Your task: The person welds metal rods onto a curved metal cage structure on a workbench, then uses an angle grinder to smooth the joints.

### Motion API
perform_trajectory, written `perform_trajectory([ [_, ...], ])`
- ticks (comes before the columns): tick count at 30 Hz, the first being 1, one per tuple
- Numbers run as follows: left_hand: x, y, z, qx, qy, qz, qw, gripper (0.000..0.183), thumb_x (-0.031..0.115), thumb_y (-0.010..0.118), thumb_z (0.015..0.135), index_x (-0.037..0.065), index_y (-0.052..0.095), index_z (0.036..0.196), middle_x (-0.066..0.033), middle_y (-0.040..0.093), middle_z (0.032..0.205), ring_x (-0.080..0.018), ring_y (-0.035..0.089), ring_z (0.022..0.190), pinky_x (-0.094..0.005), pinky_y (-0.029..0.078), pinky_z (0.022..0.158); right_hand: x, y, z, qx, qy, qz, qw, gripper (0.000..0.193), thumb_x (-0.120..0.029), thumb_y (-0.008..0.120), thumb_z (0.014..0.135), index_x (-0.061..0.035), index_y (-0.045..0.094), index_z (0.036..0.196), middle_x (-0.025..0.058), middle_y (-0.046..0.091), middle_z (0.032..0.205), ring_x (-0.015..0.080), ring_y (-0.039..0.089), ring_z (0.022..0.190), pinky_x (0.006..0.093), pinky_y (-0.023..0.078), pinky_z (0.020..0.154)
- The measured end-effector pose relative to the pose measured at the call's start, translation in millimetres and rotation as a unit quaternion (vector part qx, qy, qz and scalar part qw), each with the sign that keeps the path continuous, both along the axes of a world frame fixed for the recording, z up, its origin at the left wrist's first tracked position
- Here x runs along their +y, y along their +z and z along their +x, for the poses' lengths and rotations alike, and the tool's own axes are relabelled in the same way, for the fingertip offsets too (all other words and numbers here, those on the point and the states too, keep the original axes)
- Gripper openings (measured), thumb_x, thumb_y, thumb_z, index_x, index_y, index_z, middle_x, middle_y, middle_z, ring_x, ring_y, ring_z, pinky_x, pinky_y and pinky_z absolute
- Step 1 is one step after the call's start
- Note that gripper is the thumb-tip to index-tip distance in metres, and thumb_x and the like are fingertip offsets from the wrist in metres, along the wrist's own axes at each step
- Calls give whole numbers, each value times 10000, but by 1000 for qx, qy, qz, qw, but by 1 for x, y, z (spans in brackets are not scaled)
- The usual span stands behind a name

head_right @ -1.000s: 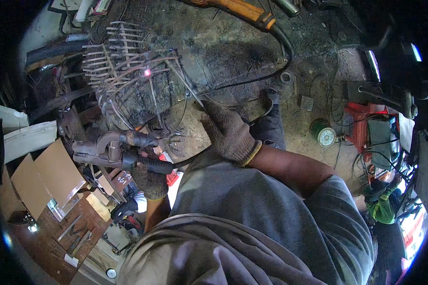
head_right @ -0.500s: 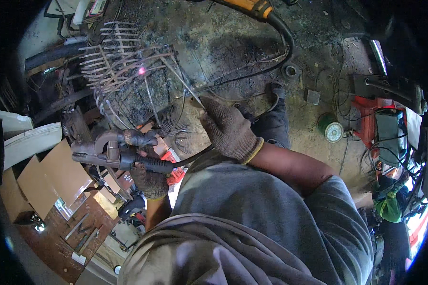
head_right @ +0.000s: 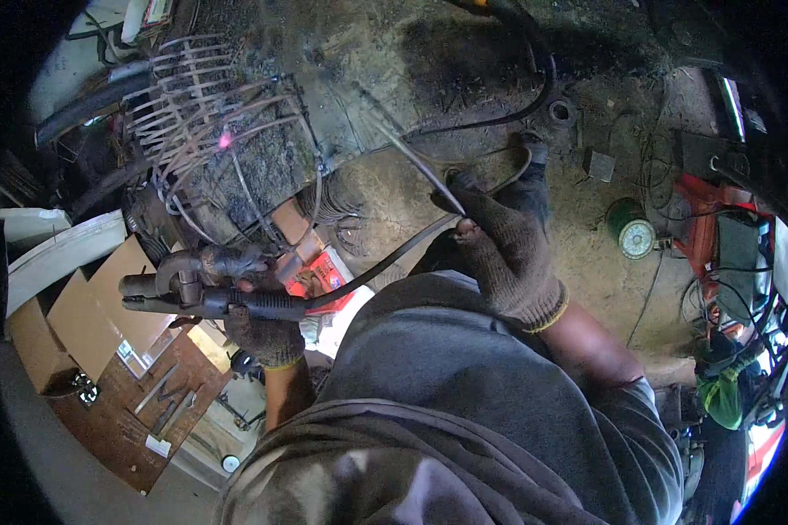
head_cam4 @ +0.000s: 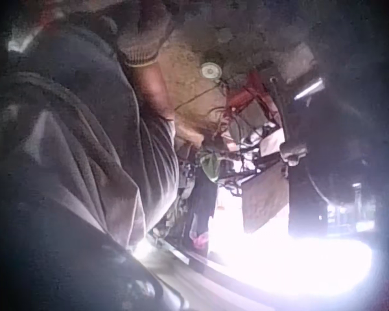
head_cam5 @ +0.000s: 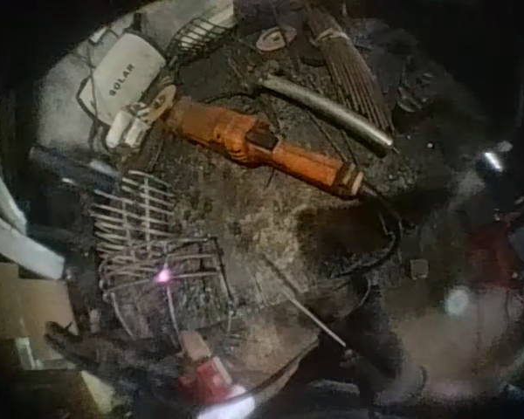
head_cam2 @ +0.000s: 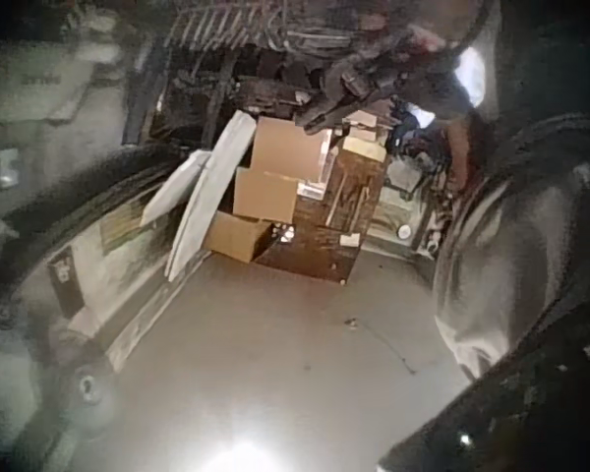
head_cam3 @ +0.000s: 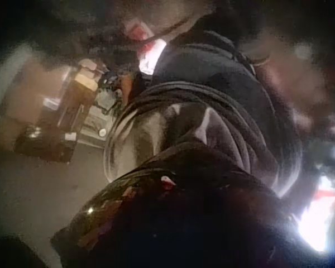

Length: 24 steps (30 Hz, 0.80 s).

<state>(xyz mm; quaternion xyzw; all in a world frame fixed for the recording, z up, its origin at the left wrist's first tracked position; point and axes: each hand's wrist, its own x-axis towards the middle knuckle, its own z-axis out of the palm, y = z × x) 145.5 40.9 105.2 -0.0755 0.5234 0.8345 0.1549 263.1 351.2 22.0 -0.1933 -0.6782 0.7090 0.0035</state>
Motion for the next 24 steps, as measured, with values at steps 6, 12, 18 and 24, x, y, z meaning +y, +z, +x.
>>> perform_trajectory([
  [6,-1,2,-3,-62,-17,80,995,442,124,744,862,100,554,1261,-53,638,1168,-224,630,1094,-488,588,859,6,-4,-11,18,28,-62,997,362,-184,536,1014,30,608,1297,156,709,849,223,682,745,323,520,736],
  [12,-14,-4,1,-47,0,71,996,444,151,751,819,35,583,1213,-95,611,1206,-206,602,1107,-373,566,915,7,-3,-14,36,61,-61,996,362,-169,550,999,25,606,1299,203,697,832,284,703,728,360,531,713],
  [18,-15,-11,0,-9,56,30,998,377,144,744,832,20,604,1160,-108,650,1144,-248,619,1108,-419,546,956,4,4,-19,4,91,-43,995,369,-161,581,971,7,614,1298,221,696,883,361,702,802,383,538,742],
  [24,7,-10,-2,53,-1,-37,998,397,179,744,839,26,601,1175,-113,672,1100,-266,631,1094,-426,505,1031,6,11,-34,43,92,34,994,357,-189,600,963,-55,640,1292,237,685,1023,376,669,980,426,517,847],
])
